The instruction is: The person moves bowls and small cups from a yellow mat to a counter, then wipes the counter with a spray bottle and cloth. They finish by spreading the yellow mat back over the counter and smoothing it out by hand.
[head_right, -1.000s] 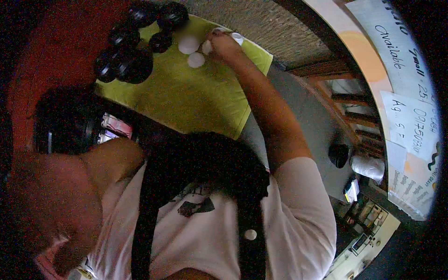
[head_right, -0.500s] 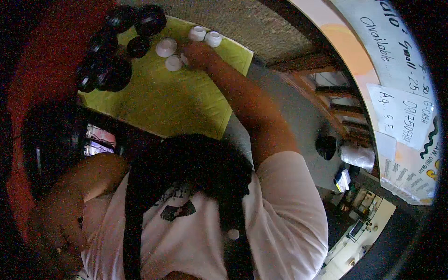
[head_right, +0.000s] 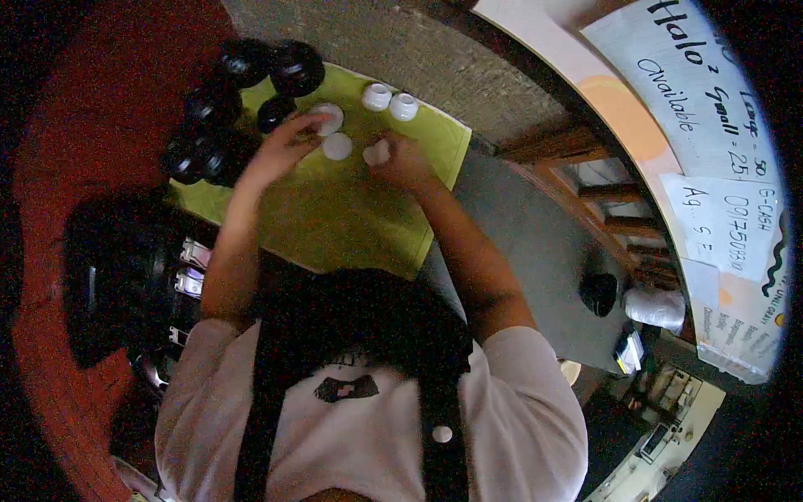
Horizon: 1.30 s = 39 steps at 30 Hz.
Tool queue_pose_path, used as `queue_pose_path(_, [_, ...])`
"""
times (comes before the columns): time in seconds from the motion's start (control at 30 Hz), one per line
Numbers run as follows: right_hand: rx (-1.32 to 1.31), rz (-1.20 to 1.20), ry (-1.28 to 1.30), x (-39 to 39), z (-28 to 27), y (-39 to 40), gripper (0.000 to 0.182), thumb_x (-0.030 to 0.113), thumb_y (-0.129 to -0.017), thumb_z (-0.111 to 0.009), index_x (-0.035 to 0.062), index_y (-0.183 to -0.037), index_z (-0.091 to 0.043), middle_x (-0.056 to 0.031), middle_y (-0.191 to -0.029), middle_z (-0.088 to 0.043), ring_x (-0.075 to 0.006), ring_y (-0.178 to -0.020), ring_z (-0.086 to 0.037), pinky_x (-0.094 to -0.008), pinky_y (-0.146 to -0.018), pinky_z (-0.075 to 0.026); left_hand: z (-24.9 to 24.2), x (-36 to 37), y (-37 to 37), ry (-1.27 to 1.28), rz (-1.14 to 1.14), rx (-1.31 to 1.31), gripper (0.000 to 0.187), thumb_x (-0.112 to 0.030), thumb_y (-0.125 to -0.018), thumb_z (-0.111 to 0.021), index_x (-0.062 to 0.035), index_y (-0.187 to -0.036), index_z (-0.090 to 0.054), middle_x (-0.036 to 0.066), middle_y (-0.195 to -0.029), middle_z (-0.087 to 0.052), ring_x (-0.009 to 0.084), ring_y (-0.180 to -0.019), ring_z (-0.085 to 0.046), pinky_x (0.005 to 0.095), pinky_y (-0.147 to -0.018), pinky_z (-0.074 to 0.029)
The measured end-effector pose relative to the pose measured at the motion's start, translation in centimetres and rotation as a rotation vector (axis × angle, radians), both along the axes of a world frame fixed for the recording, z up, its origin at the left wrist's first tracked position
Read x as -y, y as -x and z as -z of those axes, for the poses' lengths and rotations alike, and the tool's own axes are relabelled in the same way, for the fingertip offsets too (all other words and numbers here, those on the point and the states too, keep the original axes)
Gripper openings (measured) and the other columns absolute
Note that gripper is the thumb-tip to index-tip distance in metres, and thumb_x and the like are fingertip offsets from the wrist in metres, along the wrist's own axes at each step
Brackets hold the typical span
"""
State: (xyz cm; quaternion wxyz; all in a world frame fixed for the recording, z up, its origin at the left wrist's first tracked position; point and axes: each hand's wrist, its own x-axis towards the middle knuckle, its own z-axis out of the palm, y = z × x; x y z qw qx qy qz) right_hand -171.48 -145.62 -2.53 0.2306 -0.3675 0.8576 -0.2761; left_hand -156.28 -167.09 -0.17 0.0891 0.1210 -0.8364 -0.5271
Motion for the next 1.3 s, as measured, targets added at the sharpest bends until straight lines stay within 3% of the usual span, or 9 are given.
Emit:
queue_pose_path(0.17, [-0.373, -0.298, -0.187, 2.4, 1.0, -1.5, 0.056, 0.026, -0.064, -0.079, 0.0101, -0.114, -0.06, -0.0174, -0.103, -0.066, -0.0366, -0.094, -0.065, -0.046, -0.082, -0.052, 5.5, 1.3, 5.3, 0.84, 0.209, 0.134, 0.066, -0.003, -0.081, -0.062, -0.0225, -0.141, -0.046, 0.011, -0.15, -0.038, 0.0339, -0.136, -0.037, 0.0432, -0.113, -0.033])
queue_pose_path(0.4, [-0.442, -0.227, -0.173, 2.8, 1.6, -2.5, 0.045, 0.02, -0.067, -0.073, 0.0099, -0.109, -0.059, -0.0186, -0.096, -0.066, -0.0374, -0.088, -0.064, -0.0484, -0.078, -0.052, 0.9, 1.0, 7.8, 0.909, 0.469, 0.473, 0.068, -0.011, -0.08, -0.065, -0.0221, -0.143, -0.042, 0.014, -0.154, -0.031, 0.0374, -0.136, -0.036, 0.0453, -0.111, -0.034])
queue_pose_path(0.6, [-0.547, -0.414, -0.312, 2.7, 1.9, -3.5, 0.035, 0.02, -0.069, -0.068, 0.0066, -0.1, -0.058, -0.0191, -0.096, -0.066, -0.0361, -0.083, -0.064, -0.0496, -0.072, -0.05, 2.4, 1.3, 6.9, 0.776, 0.313, 0.522, 0.07, -0.02, -0.078, -0.071, -0.0218, -0.141, -0.041, 0.026, -0.141, -0.041, 0.0405, -0.129, -0.044, 0.0488, -0.108, -0.038])
queue_pose_path(0.67, [-0.54, -0.392, -0.212, 1.8, 1.5, -4.2, 0.033, 0.02, -0.069, -0.067, 0.0061, -0.098, -0.061, -0.0196, -0.097, -0.067, -0.0361, -0.087, -0.065, -0.0492, -0.077, -0.05, 4.5, 1.5, 5.9, 0.864, 0.087, 0.066, 0.039, -0.018, -0.072, -0.073, -0.0116, -0.109, -0.062, 0.019, -0.103, -0.064, 0.0388, -0.098, -0.061, 0.0485, -0.086, -0.05])
queue_pose_path(0.7, [-0.539, -0.378, -0.209, 1.4, 1.6, -4.4, 0.033, 0.02, -0.069, -0.067, 0.0061, -0.098, -0.061, -0.0196, -0.097, -0.067, -0.0361, -0.087, -0.065, -0.0492, -0.077, -0.05, 4.1, 1.3, 5.5, 0.871, 0.099, 0.062, 0.039, -0.018, -0.072, -0.073, -0.0116, -0.109, -0.062, 0.019, -0.103, -0.064, 0.0388, -0.098, -0.061, 0.0485, -0.086, -0.05])
queue_pose_path(0.8, [-0.31, -0.178, -0.114, -0.7, 1.9, -4.8, 0.039, 0.024, -0.068, -0.072, 0.0054, -0.102, -0.063, -0.0209, -0.099, -0.067, -0.0369, -0.09, -0.066, -0.0465, -0.078, -0.052, 3.8, 0.1, 3.3, 0.645, -0.01, 0.054, 0.048, -0.02, -0.074, -0.07, -0.0122, -0.12, -0.056, 0.017, -0.099, -0.065, 0.0352, -0.095, -0.063, 0.048, -0.082, -0.051])
queue_pose_path(0.93, [0.135, 0.334, 0.333, -4.1, 3.2, -2.9, 0.047, 0.02, -0.068, -0.078, 0.0024, -0.109, -0.062, -0.0142, -0.097, -0.069, -0.0252, -0.082, -0.067, -0.0366, -0.072, -0.054, 8.3, -5.2, -1.8, -0.958, -0.302, -0.043, 0.049, -0.015, -0.079, -0.062, -0.0155, -0.127, -0.051, 0.005, -0.098, -0.06, 0.0249, -0.088, -0.062, 0.0431, -0.077, -0.053])
queue_pose_path(1.0, [0.351, 0.396, 0.56, -4.6, 5.5, -2.3, 0.047, 0.018, -0.069, -0.079, 0.0016, -0.109, -0.062, -0.0109, -0.095, -0.069, -0.0203, -0.077, -0.066, -0.0335, -0.069, -0.054, 9.7, -7.5, -3.2, -1.248, -0.078, 0.042, 0.055, -0.01, -0.079, -0.059, -0.016, -0.133, -0.047, 0.007, -0.105, -0.058, 0.0257, -0.09, -0.061, 0.0415, -0.079, -0.053])
queue_pose_path(1.3, [0.515, 0.419, 0.577, -5.3, 5.6, -4.6, 0.051, 0.015, -0.071, -0.079, 0.0048, -0.116, -0.057, -0.0052, -0.096, -0.065, -0.0152, -0.082, -0.063, -0.0301, -0.068, -0.053, 8.5, -12.5, -2.1, -1.149, -0.03, 0.113, 0.074, -0.019, -0.078, -0.057, -0.0188, -0.147, -0.031, 0.007, -0.117, -0.054, 0.0243, -0.086, -0.06, 0.0422, -0.074, -0.054])
